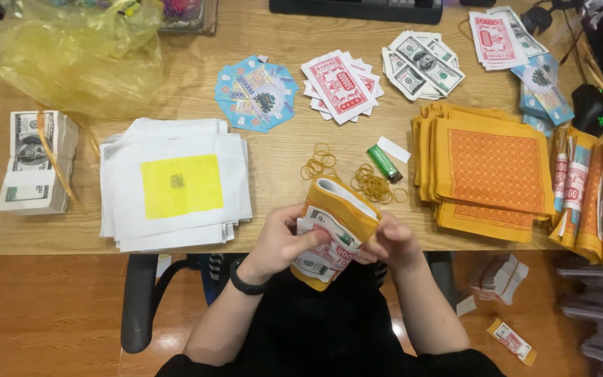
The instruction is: The person assembles packs of paper money by placing a white sheet with a yellow square, a $100 bill, and a red 50000 note into an orange envelope, then securing it with a rubber band. The process is repeated multiple times with consistent handling of the same object types.
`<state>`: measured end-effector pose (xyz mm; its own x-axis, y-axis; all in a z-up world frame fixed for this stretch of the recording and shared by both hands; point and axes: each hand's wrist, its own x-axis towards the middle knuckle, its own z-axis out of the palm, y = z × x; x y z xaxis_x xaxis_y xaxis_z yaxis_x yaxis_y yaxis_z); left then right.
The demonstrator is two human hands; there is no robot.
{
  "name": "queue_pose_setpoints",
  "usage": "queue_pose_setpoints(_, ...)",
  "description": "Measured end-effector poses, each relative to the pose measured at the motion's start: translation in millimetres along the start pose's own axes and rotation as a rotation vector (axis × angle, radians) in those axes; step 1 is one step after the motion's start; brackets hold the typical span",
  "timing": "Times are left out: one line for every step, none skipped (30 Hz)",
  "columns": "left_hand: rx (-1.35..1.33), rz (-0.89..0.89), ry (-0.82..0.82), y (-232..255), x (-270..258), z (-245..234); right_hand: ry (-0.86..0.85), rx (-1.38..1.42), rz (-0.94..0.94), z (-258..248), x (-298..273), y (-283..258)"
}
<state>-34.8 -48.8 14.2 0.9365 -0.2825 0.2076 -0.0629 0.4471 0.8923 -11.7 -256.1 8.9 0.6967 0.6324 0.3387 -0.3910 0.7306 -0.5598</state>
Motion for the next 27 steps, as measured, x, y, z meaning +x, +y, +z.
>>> queue_pose_setpoints(0.003,0.002,-0.002,1.2,-0.7,3.9,-0.003,-0.001,-0.002,-13.3,-8.6,3.0)
queue_pose_setpoints(-0.005,-0.003,0.007,2.6,0.2,7.4,0.011,-0.144,-0.056,-27.2,-16.1,5.2)
queue_pose_setpoints(-0.013,-0.008,0.015,4.0,1.2,11.1,0.026,-0.287,-0.110,-41.2,-23.4,7.2)
queue_pose_setpoints(-0.011,-0.004,0.008,1.8,1.3,6.8,0.023,-0.292,-0.116,-35.1,-18.5,3.5)
queue_pose_setpoints(0.019,0.001,0.045,-0.5,1.6,2.3,0.045,-0.446,-0.258,-29.2,-13.6,-0.1)
queue_pose_setpoints(0.046,0.006,0.083,-3.3,1.4,-1.8,0.069,-0.600,-0.398,-23.1,-9.5,-3.6)
queue_pose_setpoints(0.047,0.009,0.077,0.3,0.7,-0.5,0.068,-0.604,-0.403,-10.4,-6.3,-10.8)
queue_pose_setpoints(0.101,0.027,0.135,4.2,1.0,0.4,0.100,-0.864,-0.407,1.8,-1.7,-18.8)
queue_pose_setpoints(0.154,0.045,0.193,8.4,1.1,1.1,0.134,-1.123,-0.409,14.5,3.0,-26.5)
queue_pose_setpoints(0.155,0.056,0.191,5.6,1.1,3.1,0.125,-1.129,-0.414,18.4,5.8,-27.4)
queue_pose_setpoints(0.227,0.066,0.236,2.9,1.0,5.0,0.162,-1.272,-0.439,22.5,8.4,-28.1)
queue_pose_setpoints(0.299,0.073,0.281,0.7,0.1,6.6,0.203,-1.413,-0.464,27.1,10.8,-27.8)
queue_pose_setpoints(0.301,0.081,0.280,8.3,0.2,14.9,0.197,-1.416,-0.470,34.0,8.6,-22.7)
queue_pose_setpoints(0.397,0.097,0.281,16.2,2.0,22.9,0.356,-1.432,-0.349,40.3,7.8,-18.7)
queue_pose_setpoints(0.493,0.113,0.282,24.0,3.4,30.9,0.515,-1.439,-0.226,46.6,6.7,-14.6)
queue_pose_setpoints(0.494,0.125,0.279,25.3,4.3,30.1,0.510,-1.445,-0.237,46.7,7.4,-13.3)
queue_pose_setpoints(0.524,0.215,0.247,26.2,5.3,29.2,0.510,-1.337,-0.232,46.2,8.1,-11.9)
queue_pose_setpoints(0.551,0.298,0.215,26.6,4.4,29.0,0.514,-1.228,-0.221,46.8,6.7,-9.4)
queue_pose_setpoints(0.550,0.303,0.212,33.9,6.6,31.1,0.514,-1.232,-0.226,45.8,7.7,-11.4)
queue_pose_setpoints(0.537,0.303,0.180,40.9,7.0,33.7,0.498,-1.232,-0.269,45.7,7.1,-12.3)
queue_pose_setpoints(0.524,0.303,0.148,47.6,7.3,36.2,0.482,-1.231,-0.311,45.4,6.4,-13.1)
queue_pose_setpoints(0.522,0.305,0.147,45.4,5.9,35.6,0.482,-1.234,-0.311,45.1,7.9,-16.3)
queue_pose_setpoints(0.667,0.457,0.252,43.2,4.5,34.9,0.609,-1.148,-0.337,45.0,9.4,-19.5)
queue_pose_setpoints(0.811,0.610,0.358,41.4,3.7,34.1,0.731,-1.058,-0.362,44.6,11.6,-23.1)
queue_pose_setpoints(0.809,0.614,0.358,50.4,3.6,40.3,0.729,-1.061,-0.365,57.1,19.9,-27.6)
queue_pose_setpoints(0.875,0.725,0.317,59.7,3.8,46.3,0.693,-1.395,-0.468,69.4,28.9,-32.3)
queue_pose_setpoints(0.939,0.835,0.273,68.8,3.9,52.2,0.643,-1.728,-0.571,81.7,37.6,-36.7)
